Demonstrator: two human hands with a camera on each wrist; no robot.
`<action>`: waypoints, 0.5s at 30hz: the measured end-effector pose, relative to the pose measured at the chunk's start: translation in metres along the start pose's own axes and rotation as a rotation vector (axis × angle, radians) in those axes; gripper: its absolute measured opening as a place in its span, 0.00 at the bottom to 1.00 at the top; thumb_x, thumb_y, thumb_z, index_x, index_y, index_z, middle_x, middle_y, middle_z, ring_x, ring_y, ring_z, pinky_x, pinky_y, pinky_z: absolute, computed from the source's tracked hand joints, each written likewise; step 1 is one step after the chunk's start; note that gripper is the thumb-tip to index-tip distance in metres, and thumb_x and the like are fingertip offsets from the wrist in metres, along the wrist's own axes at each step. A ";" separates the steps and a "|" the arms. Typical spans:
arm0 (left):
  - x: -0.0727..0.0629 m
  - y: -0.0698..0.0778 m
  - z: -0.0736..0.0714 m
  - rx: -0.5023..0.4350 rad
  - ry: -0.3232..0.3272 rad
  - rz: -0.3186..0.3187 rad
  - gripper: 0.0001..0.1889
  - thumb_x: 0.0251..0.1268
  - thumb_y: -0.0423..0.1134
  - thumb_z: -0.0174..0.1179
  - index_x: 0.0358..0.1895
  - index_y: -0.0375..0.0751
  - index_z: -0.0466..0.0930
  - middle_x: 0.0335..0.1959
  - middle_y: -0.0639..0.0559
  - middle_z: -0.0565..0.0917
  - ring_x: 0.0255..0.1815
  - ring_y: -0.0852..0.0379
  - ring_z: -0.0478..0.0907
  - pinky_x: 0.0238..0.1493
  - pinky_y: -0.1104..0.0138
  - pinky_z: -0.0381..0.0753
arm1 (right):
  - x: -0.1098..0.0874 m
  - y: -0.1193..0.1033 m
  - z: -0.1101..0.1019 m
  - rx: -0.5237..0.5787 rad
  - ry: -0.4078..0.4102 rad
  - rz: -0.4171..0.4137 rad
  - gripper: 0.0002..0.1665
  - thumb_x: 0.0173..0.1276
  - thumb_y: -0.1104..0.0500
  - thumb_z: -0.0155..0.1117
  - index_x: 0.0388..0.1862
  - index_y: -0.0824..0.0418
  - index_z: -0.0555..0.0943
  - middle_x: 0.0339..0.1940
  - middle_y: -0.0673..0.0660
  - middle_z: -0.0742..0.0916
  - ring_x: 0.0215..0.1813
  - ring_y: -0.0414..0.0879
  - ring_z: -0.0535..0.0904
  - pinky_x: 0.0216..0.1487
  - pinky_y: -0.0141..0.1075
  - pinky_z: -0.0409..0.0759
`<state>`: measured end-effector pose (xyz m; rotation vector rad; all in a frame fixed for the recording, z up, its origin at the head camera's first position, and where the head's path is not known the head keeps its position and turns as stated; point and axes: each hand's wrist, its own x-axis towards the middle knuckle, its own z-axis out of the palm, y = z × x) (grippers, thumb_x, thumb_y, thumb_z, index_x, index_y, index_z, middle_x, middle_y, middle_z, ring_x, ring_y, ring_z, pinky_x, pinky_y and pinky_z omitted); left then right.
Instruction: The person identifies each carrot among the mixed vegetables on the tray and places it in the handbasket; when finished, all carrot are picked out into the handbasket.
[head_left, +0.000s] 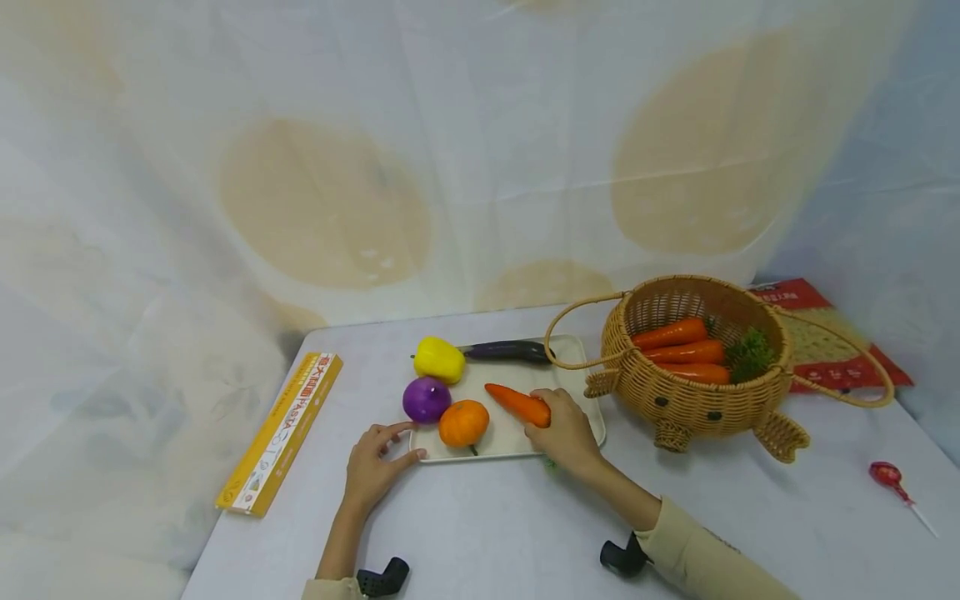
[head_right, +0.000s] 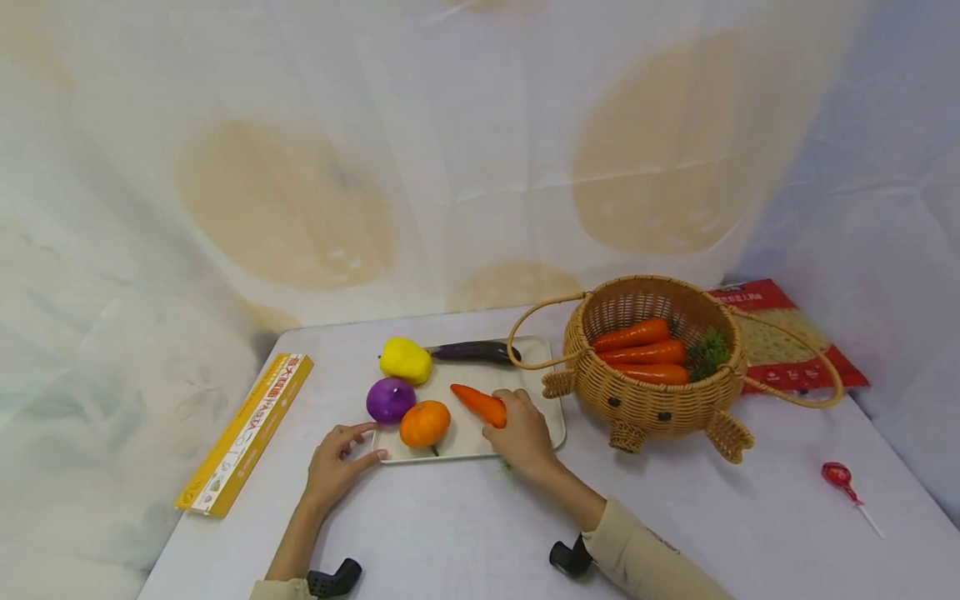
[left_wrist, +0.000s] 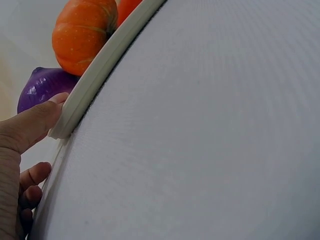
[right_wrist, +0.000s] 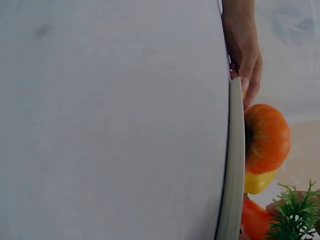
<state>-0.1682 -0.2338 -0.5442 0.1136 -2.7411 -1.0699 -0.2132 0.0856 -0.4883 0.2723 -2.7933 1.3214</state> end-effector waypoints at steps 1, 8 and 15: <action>0.000 0.000 0.000 0.002 0.001 0.002 0.24 0.49 0.55 0.75 0.53 0.64 0.85 0.37 0.55 0.78 0.37 0.56 0.68 0.41 0.63 0.64 | -0.001 0.000 -0.004 0.023 -0.002 -0.002 0.29 0.54 0.61 0.74 0.57 0.63 0.81 0.48 0.60 0.83 0.46 0.53 0.79 0.46 0.46 0.75; 0.001 -0.001 0.001 0.004 0.001 0.012 0.24 0.48 0.56 0.75 0.53 0.65 0.85 0.37 0.55 0.78 0.37 0.57 0.68 0.40 0.63 0.64 | -0.003 0.002 -0.036 0.189 -0.028 -0.071 0.27 0.57 0.65 0.73 0.58 0.63 0.81 0.54 0.62 0.83 0.51 0.54 0.77 0.47 0.41 0.74; 0.000 -0.003 0.001 0.001 0.024 0.046 0.24 0.48 0.55 0.76 0.52 0.63 0.85 0.35 0.56 0.78 0.35 0.57 0.68 0.39 0.64 0.64 | -0.006 -0.010 -0.072 0.252 -0.111 -0.132 0.27 0.59 0.65 0.73 0.59 0.61 0.81 0.61 0.63 0.81 0.55 0.57 0.78 0.51 0.44 0.81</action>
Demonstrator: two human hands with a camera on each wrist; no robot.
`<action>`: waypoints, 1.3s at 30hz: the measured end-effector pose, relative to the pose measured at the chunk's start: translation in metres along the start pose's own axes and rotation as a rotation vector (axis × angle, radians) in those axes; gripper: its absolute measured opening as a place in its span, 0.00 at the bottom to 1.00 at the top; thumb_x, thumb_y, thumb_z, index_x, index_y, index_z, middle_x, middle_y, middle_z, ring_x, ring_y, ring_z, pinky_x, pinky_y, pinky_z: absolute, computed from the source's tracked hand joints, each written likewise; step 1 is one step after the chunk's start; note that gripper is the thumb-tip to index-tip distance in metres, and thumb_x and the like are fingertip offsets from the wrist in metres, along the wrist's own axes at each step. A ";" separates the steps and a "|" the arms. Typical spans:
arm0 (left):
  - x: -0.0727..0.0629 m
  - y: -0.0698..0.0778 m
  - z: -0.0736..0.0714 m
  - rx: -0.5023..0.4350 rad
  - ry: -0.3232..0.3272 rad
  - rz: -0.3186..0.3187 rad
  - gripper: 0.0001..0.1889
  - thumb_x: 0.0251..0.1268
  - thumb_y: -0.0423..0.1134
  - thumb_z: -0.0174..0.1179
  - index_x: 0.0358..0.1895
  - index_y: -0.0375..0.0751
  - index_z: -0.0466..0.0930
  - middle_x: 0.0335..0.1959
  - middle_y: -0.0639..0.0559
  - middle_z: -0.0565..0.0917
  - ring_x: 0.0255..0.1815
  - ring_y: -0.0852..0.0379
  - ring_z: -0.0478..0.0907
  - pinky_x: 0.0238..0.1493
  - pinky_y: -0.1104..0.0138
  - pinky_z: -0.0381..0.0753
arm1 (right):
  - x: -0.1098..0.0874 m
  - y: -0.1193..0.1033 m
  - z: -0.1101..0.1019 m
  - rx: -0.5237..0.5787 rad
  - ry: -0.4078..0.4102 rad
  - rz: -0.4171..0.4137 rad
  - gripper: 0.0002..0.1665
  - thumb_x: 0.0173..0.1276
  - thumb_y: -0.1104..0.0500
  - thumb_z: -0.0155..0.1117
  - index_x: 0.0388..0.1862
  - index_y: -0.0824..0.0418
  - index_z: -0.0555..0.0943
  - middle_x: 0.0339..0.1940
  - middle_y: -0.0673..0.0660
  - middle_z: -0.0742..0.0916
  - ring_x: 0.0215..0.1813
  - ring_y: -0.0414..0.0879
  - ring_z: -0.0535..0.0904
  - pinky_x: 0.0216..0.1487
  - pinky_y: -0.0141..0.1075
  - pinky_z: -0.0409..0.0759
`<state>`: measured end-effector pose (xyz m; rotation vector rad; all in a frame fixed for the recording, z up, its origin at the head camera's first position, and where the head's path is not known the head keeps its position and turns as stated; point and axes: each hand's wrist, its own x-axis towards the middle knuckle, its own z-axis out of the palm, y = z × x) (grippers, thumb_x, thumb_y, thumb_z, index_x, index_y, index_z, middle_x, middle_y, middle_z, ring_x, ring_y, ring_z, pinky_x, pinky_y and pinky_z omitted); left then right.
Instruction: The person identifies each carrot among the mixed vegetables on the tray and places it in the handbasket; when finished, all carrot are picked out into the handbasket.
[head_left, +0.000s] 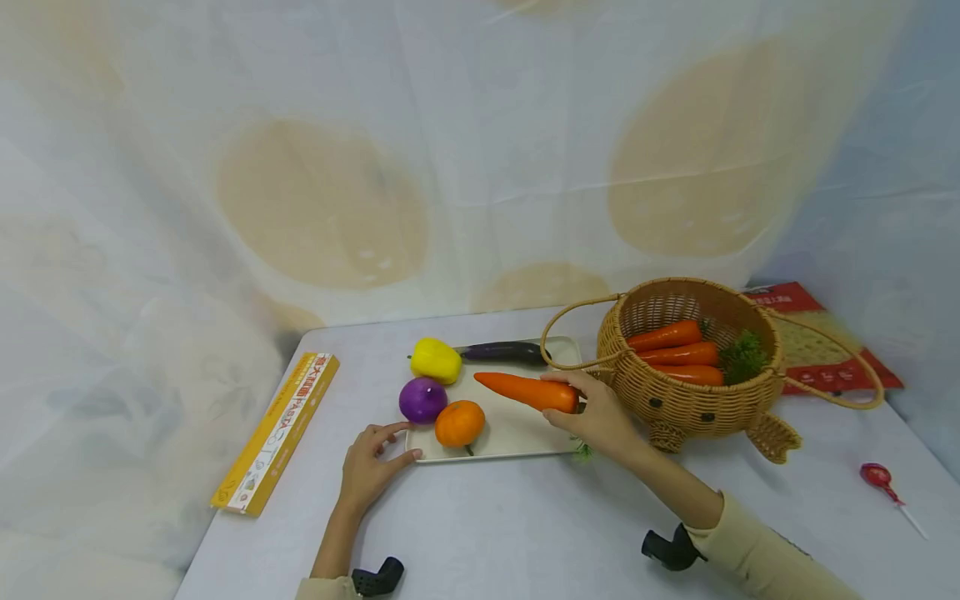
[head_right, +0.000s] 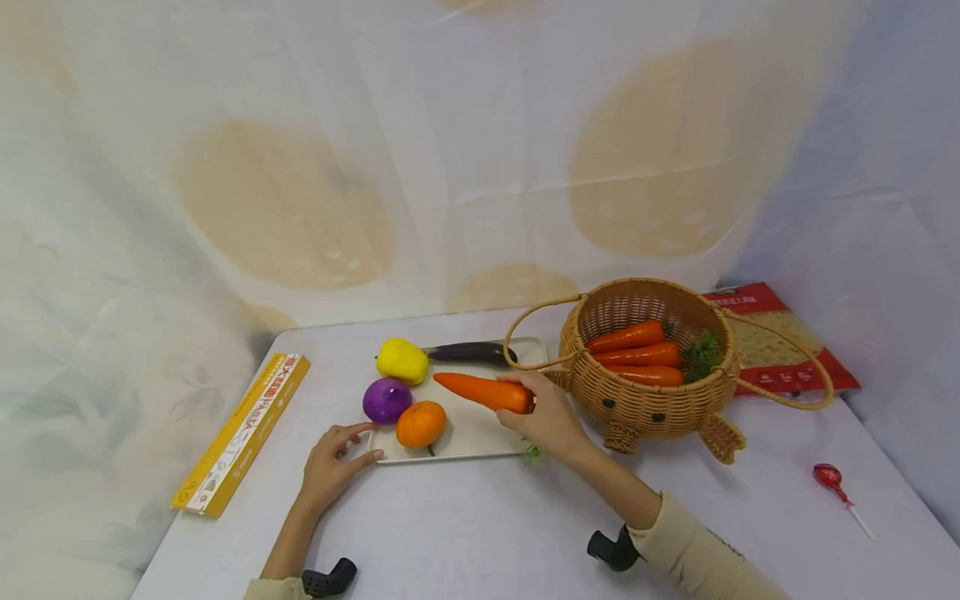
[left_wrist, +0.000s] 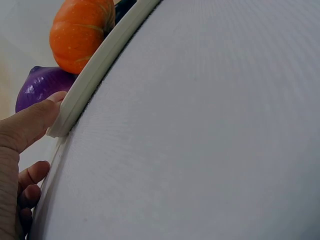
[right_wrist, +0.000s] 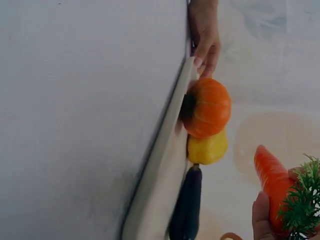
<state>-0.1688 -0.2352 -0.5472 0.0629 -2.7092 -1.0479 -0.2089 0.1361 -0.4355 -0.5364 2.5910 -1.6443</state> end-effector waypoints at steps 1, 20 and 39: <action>0.000 0.000 0.000 0.000 0.003 0.006 0.24 0.48 0.55 0.76 0.52 0.63 0.85 0.35 0.56 0.78 0.35 0.57 0.68 0.39 0.64 0.65 | 0.000 -0.003 -0.005 0.008 -0.021 -0.001 0.27 0.60 0.64 0.73 0.59 0.60 0.81 0.62 0.63 0.81 0.55 0.57 0.78 0.52 0.45 0.81; -0.001 -0.001 -0.002 0.027 -0.027 -0.015 0.24 0.50 0.55 0.74 0.54 0.62 0.84 0.37 0.55 0.78 0.37 0.57 0.68 0.40 0.64 0.65 | 0.016 -0.033 -0.108 0.059 -0.285 0.000 0.30 0.64 0.58 0.72 0.64 0.58 0.77 0.58 0.63 0.79 0.49 0.55 0.77 0.43 0.40 0.79; -0.004 -0.008 -0.004 0.038 -0.002 -0.050 0.25 0.49 0.54 0.75 0.55 0.59 0.85 0.37 0.55 0.79 0.38 0.57 0.69 0.41 0.64 0.66 | 0.058 -0.044 -0.209 -0.050 -0.464 0.007 0.28 0.67 0.63 0.67 0.65 0.65 0.74 0.55 0.58 0.82 0.47 0.53 0.80 0.43 0.39 0.81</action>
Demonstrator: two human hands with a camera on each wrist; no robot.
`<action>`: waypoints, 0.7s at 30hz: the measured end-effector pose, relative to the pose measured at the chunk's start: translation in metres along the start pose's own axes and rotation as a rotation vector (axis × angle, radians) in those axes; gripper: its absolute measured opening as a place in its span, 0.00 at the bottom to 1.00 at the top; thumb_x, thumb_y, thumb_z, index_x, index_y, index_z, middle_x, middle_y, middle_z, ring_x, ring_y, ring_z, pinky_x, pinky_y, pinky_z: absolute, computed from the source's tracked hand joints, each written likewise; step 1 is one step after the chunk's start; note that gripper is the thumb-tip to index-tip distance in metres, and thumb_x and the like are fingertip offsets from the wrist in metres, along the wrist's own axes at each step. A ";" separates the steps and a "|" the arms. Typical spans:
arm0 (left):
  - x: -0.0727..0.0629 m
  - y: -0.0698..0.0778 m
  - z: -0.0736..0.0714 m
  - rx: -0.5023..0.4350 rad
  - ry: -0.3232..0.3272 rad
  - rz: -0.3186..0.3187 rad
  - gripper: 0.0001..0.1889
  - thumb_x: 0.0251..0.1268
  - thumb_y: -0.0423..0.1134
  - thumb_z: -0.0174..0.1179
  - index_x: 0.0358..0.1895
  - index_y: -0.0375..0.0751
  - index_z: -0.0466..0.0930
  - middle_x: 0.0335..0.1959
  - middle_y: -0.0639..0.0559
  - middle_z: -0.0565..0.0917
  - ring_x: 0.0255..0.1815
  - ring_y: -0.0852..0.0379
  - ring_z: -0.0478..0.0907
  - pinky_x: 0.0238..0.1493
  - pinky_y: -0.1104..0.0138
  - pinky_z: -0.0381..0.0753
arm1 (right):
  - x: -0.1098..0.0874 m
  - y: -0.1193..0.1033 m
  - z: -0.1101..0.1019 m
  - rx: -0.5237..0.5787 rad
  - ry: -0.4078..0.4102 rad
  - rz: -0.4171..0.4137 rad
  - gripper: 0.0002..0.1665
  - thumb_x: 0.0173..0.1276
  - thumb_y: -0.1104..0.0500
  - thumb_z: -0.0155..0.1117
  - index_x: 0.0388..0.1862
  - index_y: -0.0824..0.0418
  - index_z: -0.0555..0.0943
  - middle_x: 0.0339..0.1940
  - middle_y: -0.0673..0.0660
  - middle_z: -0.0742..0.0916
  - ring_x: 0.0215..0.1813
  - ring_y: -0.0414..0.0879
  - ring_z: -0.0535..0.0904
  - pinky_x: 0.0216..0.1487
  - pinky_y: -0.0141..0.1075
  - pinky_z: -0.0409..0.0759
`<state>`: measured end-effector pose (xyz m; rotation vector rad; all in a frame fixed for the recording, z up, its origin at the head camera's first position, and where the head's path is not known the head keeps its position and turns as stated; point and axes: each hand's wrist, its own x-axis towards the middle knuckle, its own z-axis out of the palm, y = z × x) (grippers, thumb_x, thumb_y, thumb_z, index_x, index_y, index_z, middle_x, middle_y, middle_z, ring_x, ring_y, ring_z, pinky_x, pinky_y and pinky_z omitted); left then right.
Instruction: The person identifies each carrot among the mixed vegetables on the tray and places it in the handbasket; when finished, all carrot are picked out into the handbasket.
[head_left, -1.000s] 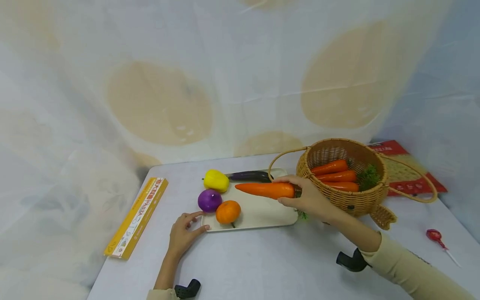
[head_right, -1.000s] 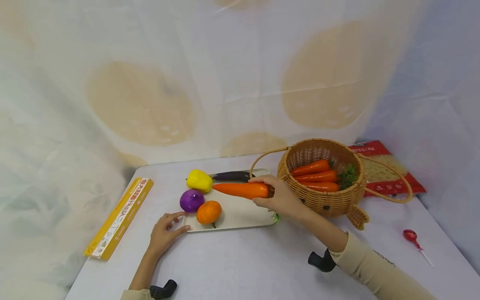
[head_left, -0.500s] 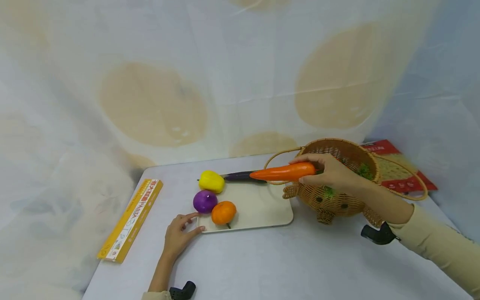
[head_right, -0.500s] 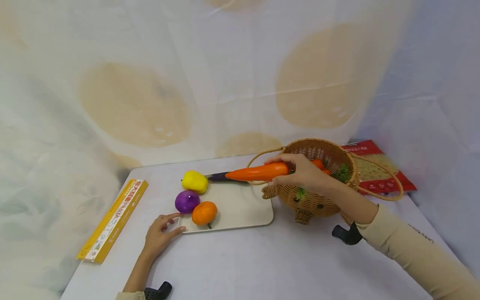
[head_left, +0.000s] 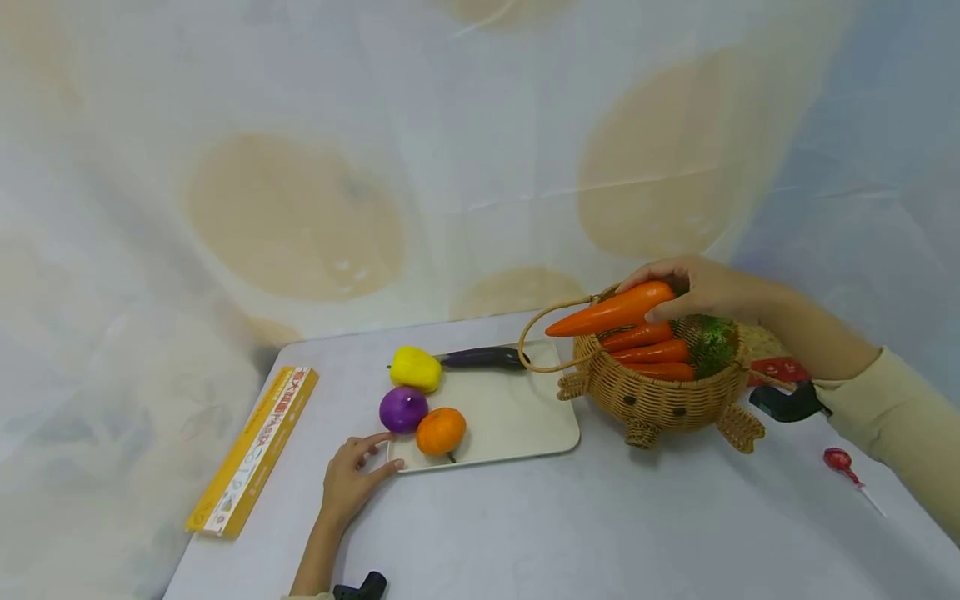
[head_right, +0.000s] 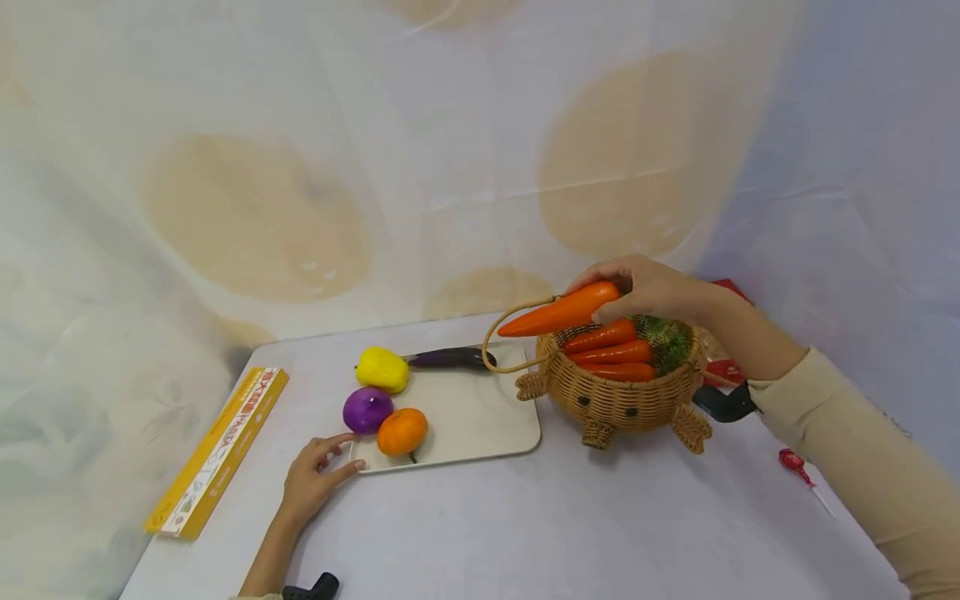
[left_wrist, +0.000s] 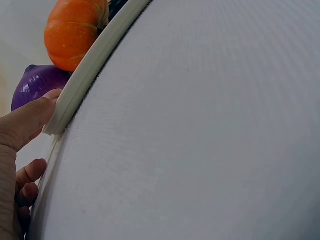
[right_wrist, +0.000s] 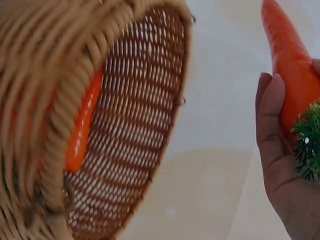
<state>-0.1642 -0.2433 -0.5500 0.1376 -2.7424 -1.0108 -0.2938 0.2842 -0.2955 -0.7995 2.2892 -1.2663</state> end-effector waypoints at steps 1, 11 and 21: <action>0.000 0.000 0.000 -0.001 0.001 -0.002 0.25 0.49 0.54 0.75 0.54 0.59 0.85 0.37 0.55 0.79 0.37 0.57 0.69 0.41 0.64 0.66 | 0.001 0.001 -0.004 -0.013 -0.004 0.015 0.28 0.67 0.63 0.67 0.65 0.64 0.74 0.54 0.59 0.82 0.44 0.52 0.80 0.40 0.39 0.81; 0.001 -0.001 0.003 -0.008 -0.008 -0.021 0.26 0.49 0.54 0.76 0.55 0.59 0.85 0.38 0.54 0.79 0.38 0.57 0.68 0.42 0.64 0.65 | 0.007 0.016 -0.047 -0.039 -0.126 0.116 0.28 0.67 0.64 0.65 0.65 0.67 0.72 0.57 0.66 0.75 0.47 0.56 0.79 0.43 0.49 0.83; -0.001 -0.001 -0.003 0.004 -0.021 -0.028 0.26 0.50 0.55 0.75 0.56 0.59 0.84 0.38 0.53 0.79 0.38 0.56 0.68 0.41 0.63 0.64 | 0.027 0.036 -0.067 -0.128 -0.139 0.223 0.28 0.68 0.64 0.63 0.66 0.69 0.72 0.58 0.66 0.76 0.46 0.53 0.77 0.46 0.44 0.81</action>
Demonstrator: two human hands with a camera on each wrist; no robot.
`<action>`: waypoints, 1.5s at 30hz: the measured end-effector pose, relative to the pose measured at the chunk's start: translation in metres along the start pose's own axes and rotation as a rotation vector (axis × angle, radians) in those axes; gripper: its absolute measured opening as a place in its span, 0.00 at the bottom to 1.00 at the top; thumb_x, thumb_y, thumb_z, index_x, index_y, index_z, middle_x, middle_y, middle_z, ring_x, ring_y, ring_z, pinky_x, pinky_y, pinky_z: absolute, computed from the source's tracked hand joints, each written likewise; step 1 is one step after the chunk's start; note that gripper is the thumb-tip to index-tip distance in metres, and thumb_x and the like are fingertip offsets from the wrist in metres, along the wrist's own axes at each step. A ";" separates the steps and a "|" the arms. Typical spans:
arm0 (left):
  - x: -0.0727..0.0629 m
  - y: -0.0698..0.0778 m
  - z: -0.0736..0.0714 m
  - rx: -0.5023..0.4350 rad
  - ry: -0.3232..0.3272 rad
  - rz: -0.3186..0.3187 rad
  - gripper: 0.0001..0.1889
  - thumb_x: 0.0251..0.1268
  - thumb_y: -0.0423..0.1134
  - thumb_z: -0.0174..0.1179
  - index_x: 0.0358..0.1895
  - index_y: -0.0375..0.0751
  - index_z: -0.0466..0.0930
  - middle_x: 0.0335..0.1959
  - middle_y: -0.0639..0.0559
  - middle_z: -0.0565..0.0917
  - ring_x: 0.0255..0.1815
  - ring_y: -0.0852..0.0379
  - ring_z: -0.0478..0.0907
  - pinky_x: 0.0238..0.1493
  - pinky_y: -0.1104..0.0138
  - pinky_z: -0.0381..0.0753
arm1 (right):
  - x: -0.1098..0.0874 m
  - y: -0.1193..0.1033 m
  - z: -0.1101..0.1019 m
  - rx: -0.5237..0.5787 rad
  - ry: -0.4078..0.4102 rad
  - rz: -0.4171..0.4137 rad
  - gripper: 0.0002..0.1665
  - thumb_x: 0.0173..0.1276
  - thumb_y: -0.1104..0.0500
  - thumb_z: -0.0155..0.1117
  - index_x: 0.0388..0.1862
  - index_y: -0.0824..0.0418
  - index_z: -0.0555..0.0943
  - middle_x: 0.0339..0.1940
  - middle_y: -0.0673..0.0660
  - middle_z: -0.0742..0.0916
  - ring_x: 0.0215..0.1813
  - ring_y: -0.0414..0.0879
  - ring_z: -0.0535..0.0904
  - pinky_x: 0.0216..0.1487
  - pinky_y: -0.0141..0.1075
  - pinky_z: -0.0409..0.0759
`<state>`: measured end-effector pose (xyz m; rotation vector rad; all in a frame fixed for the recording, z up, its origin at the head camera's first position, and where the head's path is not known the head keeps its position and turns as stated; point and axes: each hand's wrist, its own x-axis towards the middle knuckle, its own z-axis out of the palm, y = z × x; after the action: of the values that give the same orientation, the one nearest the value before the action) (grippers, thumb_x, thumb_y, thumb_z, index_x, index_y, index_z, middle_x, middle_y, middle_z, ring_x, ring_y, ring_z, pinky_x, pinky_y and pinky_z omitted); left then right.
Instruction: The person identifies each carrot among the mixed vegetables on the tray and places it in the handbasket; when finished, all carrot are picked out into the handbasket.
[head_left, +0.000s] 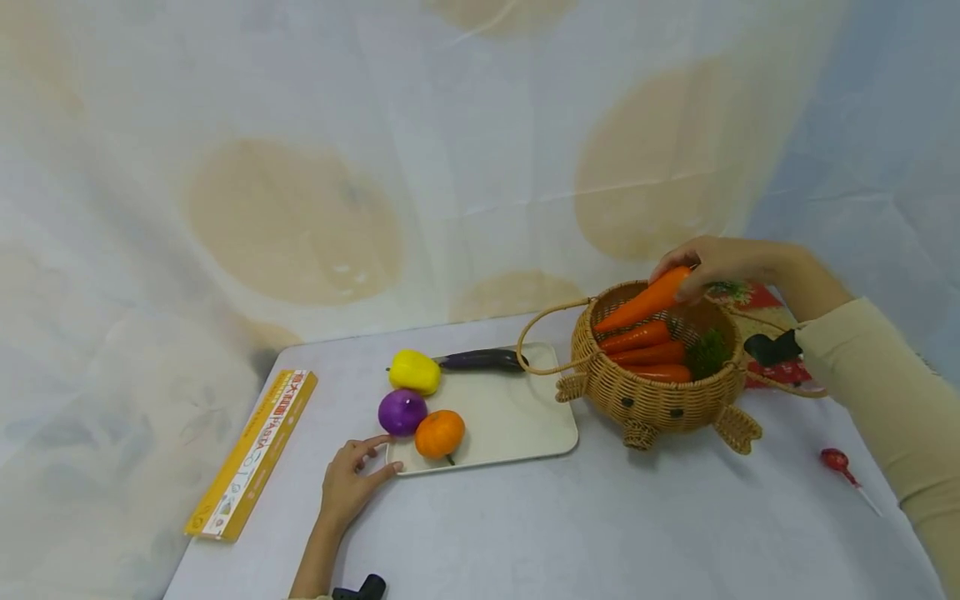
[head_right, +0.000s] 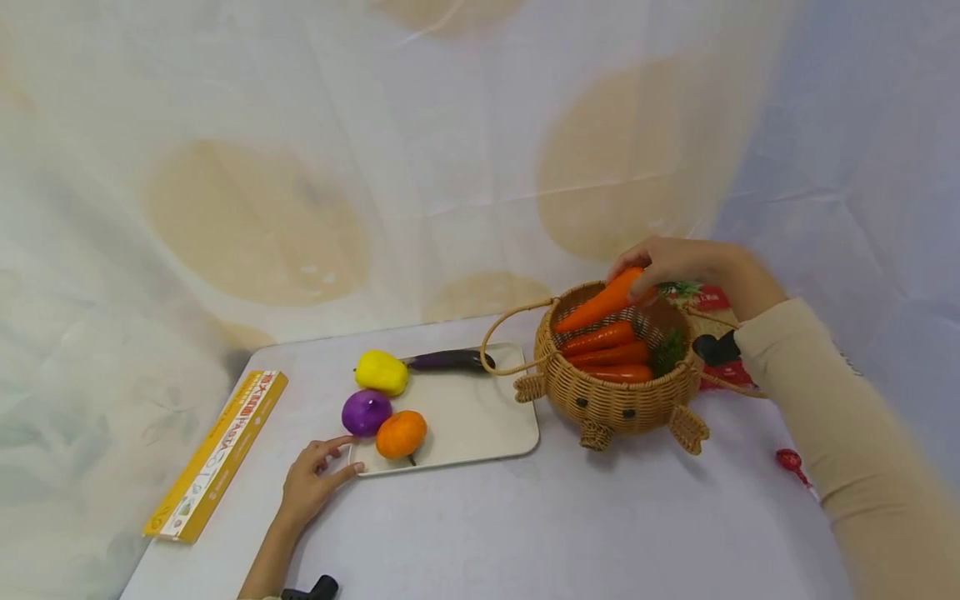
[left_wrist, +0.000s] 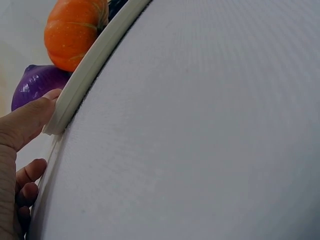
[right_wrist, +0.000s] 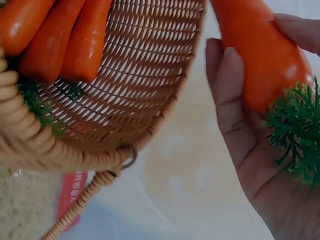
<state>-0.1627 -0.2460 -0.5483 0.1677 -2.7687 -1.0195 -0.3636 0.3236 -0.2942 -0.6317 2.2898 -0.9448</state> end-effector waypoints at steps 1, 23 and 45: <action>-0.001 0.000 -0.001 -0.001 0.003 0.001 0.26 0.50 0.55 0.75 0.56 0.58 0.84 0.38 0.53 0.79 0.38 0.56 0.68 0.41 0.63 0.64 | 0.004 0.002 0.000 -0.004 -0.003 0.009 0.28 0.68 0.64 0.62 0.66 0.69 0.72 0.57 0.65 0.77 0.46 0.52 0.77 0.45 0.44 0.80; -0.009 0.001 -0.003 -0.014 0.004 -0.009 0.26 0.50 0.55 0.75 0.55 0.59 0.84 0.38 0.54 0.79 0.39 0.57 0.68 0.42 0.63 0.65 | 0.050 0.031 0.034 -0.043 -0.026 0.062 0.32 0.63 0.67 0.63 0.65 0.78 0.69 0.52 0.66 0.82 0.40 0.46 0.78 0.41 0.43 0.81; -0.012 0.004 0.000 -0.035 0.017 0.012 0.25 0.48 0.54 0.76 0.53 0.61 0.85 0.36 0.56 0.79 0.38 0.57 0.69 0.42 0.64 0.66 | 0.066 0.043 0.056 -0.439 0.072 0.060 0.25 0.54 0.71 0.67 0.53 0.75 0.79 0.52 0.73 0.82 0.47 0.58 0.77 0.45 0.49 0.78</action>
<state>-0.1511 -0.2406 -0.5474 0.1538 -2.7312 -1.0581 -0.3825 0.2844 -0.3808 -0.7107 2.5872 -0.4403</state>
